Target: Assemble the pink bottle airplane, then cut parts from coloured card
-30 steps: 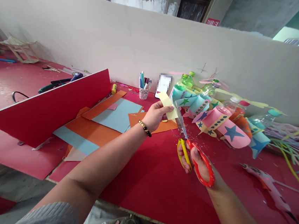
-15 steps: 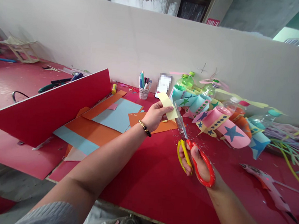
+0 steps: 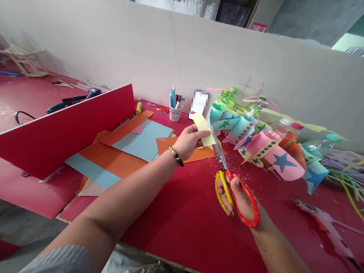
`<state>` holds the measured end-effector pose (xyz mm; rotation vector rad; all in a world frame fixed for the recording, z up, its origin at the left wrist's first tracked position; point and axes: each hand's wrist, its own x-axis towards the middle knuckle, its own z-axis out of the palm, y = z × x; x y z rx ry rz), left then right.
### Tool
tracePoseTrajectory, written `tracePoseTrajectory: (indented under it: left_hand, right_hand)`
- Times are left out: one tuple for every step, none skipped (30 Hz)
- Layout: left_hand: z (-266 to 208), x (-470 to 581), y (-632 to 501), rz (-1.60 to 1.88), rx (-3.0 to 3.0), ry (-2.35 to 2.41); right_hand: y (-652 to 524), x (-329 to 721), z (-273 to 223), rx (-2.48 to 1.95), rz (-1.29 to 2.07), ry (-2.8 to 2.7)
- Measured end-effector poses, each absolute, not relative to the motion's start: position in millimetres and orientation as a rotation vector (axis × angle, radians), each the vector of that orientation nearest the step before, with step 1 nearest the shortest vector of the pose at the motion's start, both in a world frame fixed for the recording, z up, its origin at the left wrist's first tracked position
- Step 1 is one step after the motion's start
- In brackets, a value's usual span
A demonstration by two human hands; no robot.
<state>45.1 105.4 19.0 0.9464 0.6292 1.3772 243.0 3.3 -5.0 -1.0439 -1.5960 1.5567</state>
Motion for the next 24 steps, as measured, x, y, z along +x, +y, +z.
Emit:
tracePoseTrajectory:
  left_hand:
    - [18.6,45.0,105.6,1.377,0.945,0.625]
    - [18.3,44.8,105.9,1.378,0.944,0.621]
    - [18.0,44.7,106.1,1.378,0.943,0.618]
    - [17.9,44.6,106.2,1.378,0.942,0.616]
    - [17.8,44.6,106.3,1.378,0.940,0.616]
    - [17.9,44.6,106.2,1.380,0.937,0.617]
    - [18.2,44.6,106.1,1.381,0.933,0.621]
    - [18.5,44.7,105.9,1.382,0.928,0.626]
    - [18.9,44.7,105.6,1.383,0.923,0.632]
    - [19.4,44.8,105.3,1.383,0.919,0.637]
    - [19.9,44.9,105.0,1.382,0.917,0.641]
    - [20.4,44.9,104.6,1.380,0.915,0.644]
    - [20.8,45.0,104.4,1.379,0.914,0.645]
    - [21.1,45.0,104.1,1.378,0.913,0.645]
    - [21.4,45.0,103.9,1.375,0.913,0.644]
    - [21.7,45.0,103.7,1.372,0.914,0.645]
    - [21.9,44.9,103.5,1.371,0.914,0.645]
    - [22.0,44.9,103.4,1.372,0.913,0.644]
    - [22.0,44.8,103.3,1.374,0.911,0.643]
    - [22.0,44.8,103.2,1.376,0.909,0.642]
    - [21.9,44.7,103.2,1.377,0.908,0.640]
    - [21.7,44.6,103.2,1.376,0.908,0.638]
    - [21.6,44.4,103.3,1.371,0.908,0.634]
    - [21.4,44.2,103.6,1.365,0.909,0.631]
  right_hand:
    - [3.4,242.8,-5.1,-1.042,1.558,-1.595]
    - [3.4,242.7,-5.2,-1.042,1.556,-1.592]
    - [3.4,242.6,-5.4,-1.042,1.555,-1.590]
    - [3.4,242.4,-5.6,-1.043,1.554,-1.591]
    - [3.3,242.4,-5.7,-1.044,1.552,-1.593]
    - [3.2,242.3,-5.9,-1.046,1.550,-1.596]
    - [3.0,242.3,-6.0,-1.049,1.548,-1.599]
    - [2.7,242.4,-6.1,-1.053,1.546,-1.598]
    - [2.4,242.5,-6.2,-1.058,1.545,-1.594]
    - [2.1,242.7,-6.3,-1.063,1.545,-1.589]
    - [1.9,242.9,-6.4,-1.066,1.547,-1.583]
    - [1.7,243.2,-6.5,-1.071,1.548,-1.579]
    - [1.6,243.5,-6.7,-1.076,1.546,-1.579]
    - [1.7,243.9,-7.0,-1.080,1.543,-1.583]
    - [1.9,244.2,-7.2,-1.085,1.541,-1.588]
    - [2.2,244.4,-7.5,-1.090,1.540,-1.594]
    - [2.7,244.6,-7.7,-1.095,1.538,-1.599]
    - [3.3,244.8,-7.8,-1.097,1.536,-1.602]
    - [3.8,244.9,-7.8,-1.097,1.536,-1.603]
    - [4.3,245.0,-7.8,-1.096,1.535,-1.601]
    - [4.7,245.1,-7.8,-1.096,1.533,-1.601]
    - [4.9,245.3,-7.8,-1.097,1.528,-1.600]
    - [5.1,245.6,-8.0,-1.100,1.523,-1.600]
    - [5.1,245.9,-8.4,-1.104,1.518,-1.600]
